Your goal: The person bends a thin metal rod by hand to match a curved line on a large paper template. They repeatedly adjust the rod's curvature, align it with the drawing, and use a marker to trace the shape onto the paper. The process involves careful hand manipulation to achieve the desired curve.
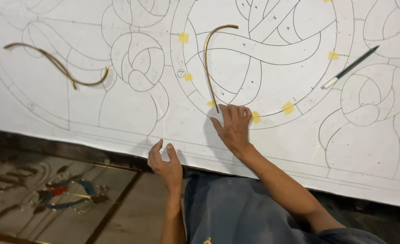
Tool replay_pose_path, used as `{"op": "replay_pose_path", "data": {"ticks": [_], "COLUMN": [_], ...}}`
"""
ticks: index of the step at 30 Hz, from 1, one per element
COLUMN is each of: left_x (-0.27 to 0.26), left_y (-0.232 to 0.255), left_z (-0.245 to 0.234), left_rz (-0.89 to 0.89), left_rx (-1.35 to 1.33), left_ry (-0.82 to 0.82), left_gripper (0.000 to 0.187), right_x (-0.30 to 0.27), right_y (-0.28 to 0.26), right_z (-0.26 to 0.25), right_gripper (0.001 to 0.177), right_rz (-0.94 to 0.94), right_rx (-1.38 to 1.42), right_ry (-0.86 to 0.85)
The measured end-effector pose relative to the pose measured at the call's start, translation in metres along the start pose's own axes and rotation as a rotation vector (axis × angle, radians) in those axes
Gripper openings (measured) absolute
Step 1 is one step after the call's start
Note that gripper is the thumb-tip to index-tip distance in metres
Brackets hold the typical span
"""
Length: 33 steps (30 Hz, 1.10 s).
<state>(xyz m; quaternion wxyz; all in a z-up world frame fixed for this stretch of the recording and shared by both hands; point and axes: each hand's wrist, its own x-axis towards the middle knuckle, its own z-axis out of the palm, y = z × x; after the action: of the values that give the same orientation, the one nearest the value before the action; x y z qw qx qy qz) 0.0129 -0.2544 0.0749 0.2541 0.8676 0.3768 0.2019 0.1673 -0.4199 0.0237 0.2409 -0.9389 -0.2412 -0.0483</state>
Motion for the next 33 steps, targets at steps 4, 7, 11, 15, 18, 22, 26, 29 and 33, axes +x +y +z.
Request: {"op": "replay_pose_path", "data": {"ticks": [4, 7, 11, 15, 18, 22, 26, 29, 33], "left_x": [0.045, 0.101, 0.165, 0.222, 0.248, 0.267, 0.265, 0.258, 0.255], "left_y": [-0.044, -0.073, -0.092, -0.067, -0.043, 0.006, 0.019, 0.014, -0.009], "left_z": [-0.006, -0.01, -0.021, -0.02, 0.005, 0.014, 0.041, 0.055, 0.075], "left_rz": [0.051, 0.157, 0.282, 0.401, 0.46, 0.309, -0.216, -0.444, -0.589], "left_rx": [-0.077, -0.097, -0.204, -0.299, -0.345, -0.465, -0.713, -1.052, -1.4], "left_ry": [-0.065, -0.153, -0.341, -0.541, -0.645, -0.835, -1.158, -1.271, -1.34], "left_gripper": [0.028, 0.03, 0.027, 0.025, 0.026, 0.026, 0.044, 0.045, 0.038], "right_x": [-0.008, -0.011, -0.009, -0.002, 0.005, 0.008, 0.012, 0.019, 0.027], "right_y": [-0.007, -0.03, -0.07, -0.088, -0.093, -0.127, -0.166, -0.189, -0.208], "right_z": [0.022, 0.029, 0.036, 0.046, 0.053, 0.049, 0.042, 0.036, 0.03], "right_gripper": [0.029, 0.02, 0.013, 0.006, 0.005, 0.003, 0.006, 0.007, 0.01], "right_rz": [0.099, 0.188, 0.397, 0.562, 0.62, 0.686, 0.713, 0.714, 0.744], "right_rx": [-0.104, -0.179, -0.24, -0.289, -0.244, -0.032, 0.176, 0.234, 0.356], "right_ry": [0.105, 0.173, 0.254, 0.354, 0.415, 0.522, 0.625, 0.622, 0.586]}}
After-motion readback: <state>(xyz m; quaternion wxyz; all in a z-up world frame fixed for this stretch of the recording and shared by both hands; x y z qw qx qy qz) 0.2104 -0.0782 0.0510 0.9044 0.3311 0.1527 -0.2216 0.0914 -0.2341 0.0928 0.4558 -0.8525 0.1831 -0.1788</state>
